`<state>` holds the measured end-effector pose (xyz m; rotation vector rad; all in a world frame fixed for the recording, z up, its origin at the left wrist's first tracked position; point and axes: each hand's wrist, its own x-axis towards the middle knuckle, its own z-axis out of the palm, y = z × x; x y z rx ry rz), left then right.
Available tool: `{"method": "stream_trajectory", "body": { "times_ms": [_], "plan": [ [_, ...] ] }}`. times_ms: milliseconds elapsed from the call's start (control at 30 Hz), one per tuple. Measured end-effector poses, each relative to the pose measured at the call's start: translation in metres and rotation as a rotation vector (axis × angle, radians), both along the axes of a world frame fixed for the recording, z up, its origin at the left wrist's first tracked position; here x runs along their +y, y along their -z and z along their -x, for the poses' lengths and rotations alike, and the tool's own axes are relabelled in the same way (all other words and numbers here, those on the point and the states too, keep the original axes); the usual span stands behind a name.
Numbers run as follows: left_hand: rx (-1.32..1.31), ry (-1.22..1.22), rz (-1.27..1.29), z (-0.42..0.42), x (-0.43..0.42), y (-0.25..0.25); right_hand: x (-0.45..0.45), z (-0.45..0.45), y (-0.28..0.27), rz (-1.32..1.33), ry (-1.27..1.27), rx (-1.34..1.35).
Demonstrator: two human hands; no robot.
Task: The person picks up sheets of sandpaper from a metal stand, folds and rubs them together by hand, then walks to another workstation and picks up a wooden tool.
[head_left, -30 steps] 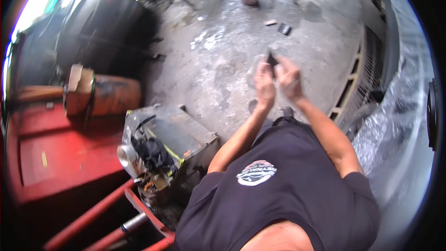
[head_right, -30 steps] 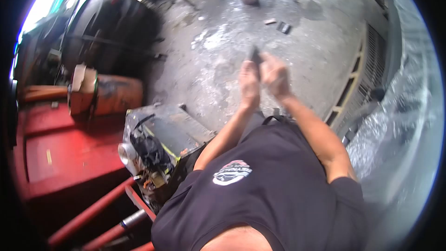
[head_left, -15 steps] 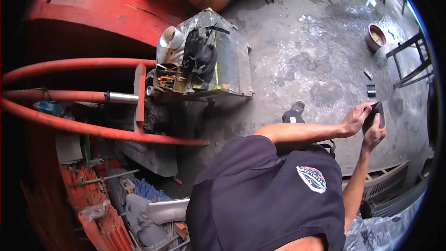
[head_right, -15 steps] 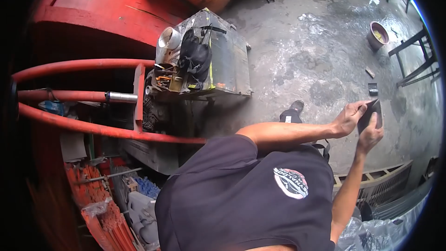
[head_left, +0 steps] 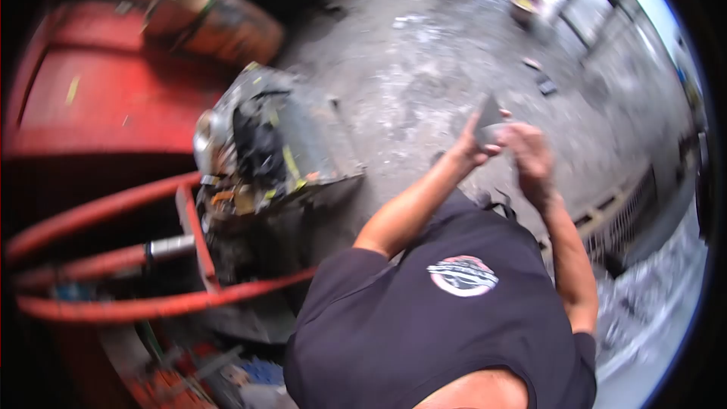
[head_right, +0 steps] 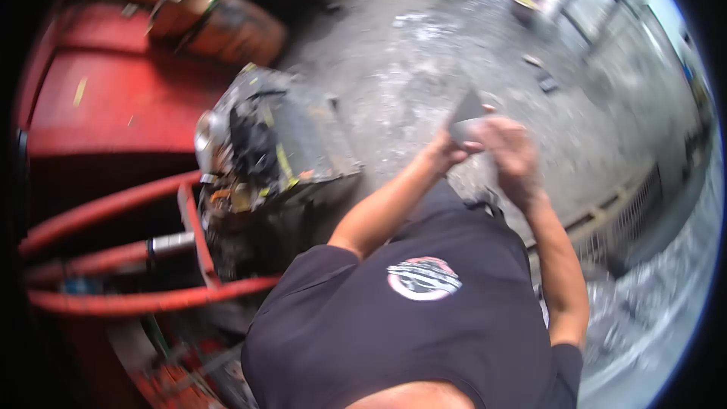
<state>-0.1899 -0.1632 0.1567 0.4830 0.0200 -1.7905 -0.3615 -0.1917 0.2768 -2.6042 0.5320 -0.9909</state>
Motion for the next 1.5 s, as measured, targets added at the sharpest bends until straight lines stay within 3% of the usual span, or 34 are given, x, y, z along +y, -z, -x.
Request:
{"method": "stream_trajectory", "body": {
  "times_ms": [33,67,133,167,200,267,300,367,433,500,533,567,633,667,733,800,833,900,933,967,1000,1033,1100,1133,1167,1233,1333,1500],
  "plan": [
    [-0.018,-0.014,-0.010,0.009,0.002,-0.007,0.010,-0.004,-0.009,0.117,-0.170,0.013],
    [-0.512,0.146,0.197,0.013,0.009,-0.014,0.018,-0.007,-0.011,0.114,-0.171,-0.010],
    [-0.552,0.162,0.387,0.021,0.011,-0.025,0.008,-0.008,-0.002,0.086,-0.109,-0.061],
    [-0.112,0.031,0.304,0.027,0.007,-0.031,-0.006,-0.007,0.003,0.060,-0.046,-0.082],
    [-0.006,0.038,0.139,0.028,0.006,-0.034,-0.015,-0.005,-0.003,-0.050,0.021,-0.044],
    [0.011,0.094,0.128,0.027,0.004,-0.045,-0.014,-0.005,0.001,-0.070,0.075,-0.080],
    [-0.100,0.018,0.082,0.035,0.004,-0.057,-0.011,-0.007,0.004,-0.017,0.070,-0.104],
    [-0.098,0.054,0.050,0.035,0.004,-0.056,0.019,-0.008,0.003,0.076,-0.042,-0.082],
    [-0.093,0.105,-0.024,0.034,0.007,-0.048,0.014,-0.003,0.012,0.073,0.029,-0.073],
    [-0.091,0.156,-0.097,0.032,0.008,-0.036,-0.021,0.007,0.011,0.026,0.112,-0.022],
    [0.114,0.248,-0.025,0.030,0.007,-0.028,-0.040,0.016,0.017,-0.070,0.145,-0.048],
    [-0.027,0.349,-0.078,0.034,0.004,-0.037,-0.061,0.024,0.037,-0.258,0.206,-0.100],
    [0.010,0.226,-0.003,0.033,0.007,-0.053,-0.075,0.043,0.038,-0.155,0.312,-0.164],
    [0.122,0.201,0.011,0.027,0.001,-0.045,-0.063,0.044,0.018,-0.232,0.339,-0.148],
    [0.307,0.173,-0.052,0.015,-0.001,-0.038,-0.036,0.040,-0.006,-0.100,0.178,-0.111],
    [0.282,0.098,0.021,0.023,0.003,-0.041,-0.009,0.028,-0.012,0.076,-0.045,-0.053],
    [0.006,0.129,-0.118,0.031,0.005,-0.055,0.004,0.024,-0.003,0.153,-0.158,-0.002],
    [-0.270,0.171,-0.250,0.035,0.003,-0.049,0.007,0.024,0.006,0.191,-0.129,0.029],
    [-0.064,0.218,-0.077,0.028,0.000,-0.024,-0.010,0.026,0.011,0.161,-0.033,0.038],
    [0.143,0.264,0.092,0.028,-0.002,-0.035,-0.025,0.029,0.016,0.127,0.064,0.045],
    [0.071,0.227,-0.042,0.035,0.006,-0.047,-0.036,0.038,0.018,-0.006,0.096,0.008],
    [-0.034,0.347,-0.058,0.037,0.001,-0.060,-0.050,0.040,0.031,-0.122,0.158,-0.069],
    [-0.371,0.378,-0.160,0.051,0.000,-0.086,-0.075,0.058,0.052,-0.423,0.349,-0.269],
    [-0.545,0.335,-0.210,0.055,-0.002,-0.093,-0.087,0.074,0.064,-0.766,0.404,-0.404],
    [-0.471,0.289,-0.082,0.047,-0.004,-0.082,-0.097,0.084,0.061,-1.104,0.451,-0.539],
    [-0.564,0.268,-0.137,0.035,-0.005,-0.070,-0.102,0.100,0.040,-1.370,0.237,-0.895],
    [-0.764,0.327,-0.292,0.046,-0.004,-0.072,-0.105,0.106,0.029,-1.402,0.200,-0.893],
    [-0.624,0.518,-0.203,0.077,-0.002,-0.066,-0.098,0.097,0.022,-1.485,0.127,-0.798]
  ]
}}
